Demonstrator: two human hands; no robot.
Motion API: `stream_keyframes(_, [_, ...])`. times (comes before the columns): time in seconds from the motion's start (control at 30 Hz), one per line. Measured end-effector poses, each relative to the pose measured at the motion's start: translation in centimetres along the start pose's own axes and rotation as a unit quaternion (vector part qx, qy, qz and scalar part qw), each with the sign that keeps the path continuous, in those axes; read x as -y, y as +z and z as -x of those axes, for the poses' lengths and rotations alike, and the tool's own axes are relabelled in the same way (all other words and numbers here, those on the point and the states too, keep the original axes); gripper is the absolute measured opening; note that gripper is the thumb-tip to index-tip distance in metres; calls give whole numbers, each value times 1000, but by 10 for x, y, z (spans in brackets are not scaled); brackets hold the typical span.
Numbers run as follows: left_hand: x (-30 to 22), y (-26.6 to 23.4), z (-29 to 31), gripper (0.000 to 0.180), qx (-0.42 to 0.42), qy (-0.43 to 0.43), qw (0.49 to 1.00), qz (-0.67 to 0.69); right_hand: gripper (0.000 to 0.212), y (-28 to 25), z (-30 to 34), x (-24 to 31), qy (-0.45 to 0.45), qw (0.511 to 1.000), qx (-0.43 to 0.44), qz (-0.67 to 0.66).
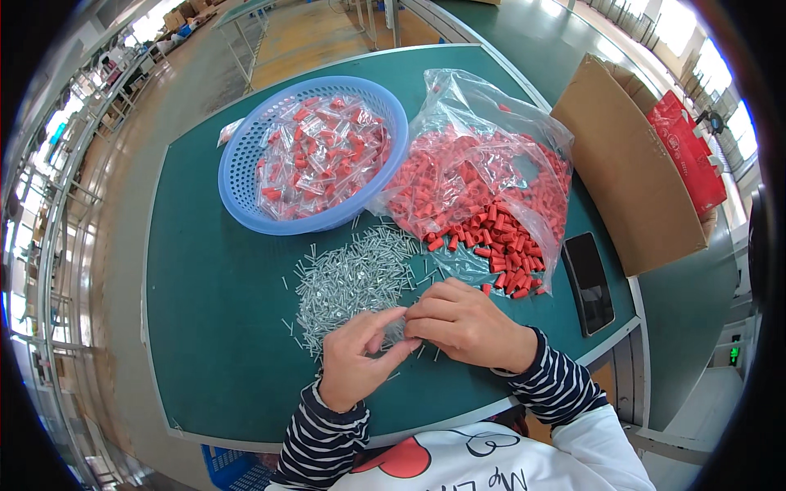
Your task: The person packs small plastic bags by opening each bag, placing red plastic caps and metal screws inside, and pressing the bag closed by hand.
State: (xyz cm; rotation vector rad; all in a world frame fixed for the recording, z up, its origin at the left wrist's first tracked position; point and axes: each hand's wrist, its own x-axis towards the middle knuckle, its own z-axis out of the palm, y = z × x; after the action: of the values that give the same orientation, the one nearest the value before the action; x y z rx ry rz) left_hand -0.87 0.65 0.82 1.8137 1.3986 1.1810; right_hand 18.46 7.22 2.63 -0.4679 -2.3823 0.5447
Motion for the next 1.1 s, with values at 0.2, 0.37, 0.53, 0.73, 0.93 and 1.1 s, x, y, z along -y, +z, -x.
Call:
stream_keyframes(0.2, [2,-7,1,40,-61,-34,997,13,21,0,2,2,107,993,-40,-14])
stream_keyframes(0.37, [3,-10,1,38,-115,-56,992,13,19,5,10,6,214,972,83,46])
stream_keyframes(0.53, [1,-8,1,39,-108,-30,994,1,18,17,9,9,173,970,124,113])
stream_keyframes(0.73, [0,-6,1,38,-103,-15,995,1,19,26,2,12,163,953,166,195])
stream_keyframes(0.93, [3,-1,2,38,-98,-7,995,-6,16,30,-1,13,176,954,162,183])
stream_keyframes(1.1, [2,0,3,38,-94,-9,995,12,16,17,6,2,201,976,62,47])
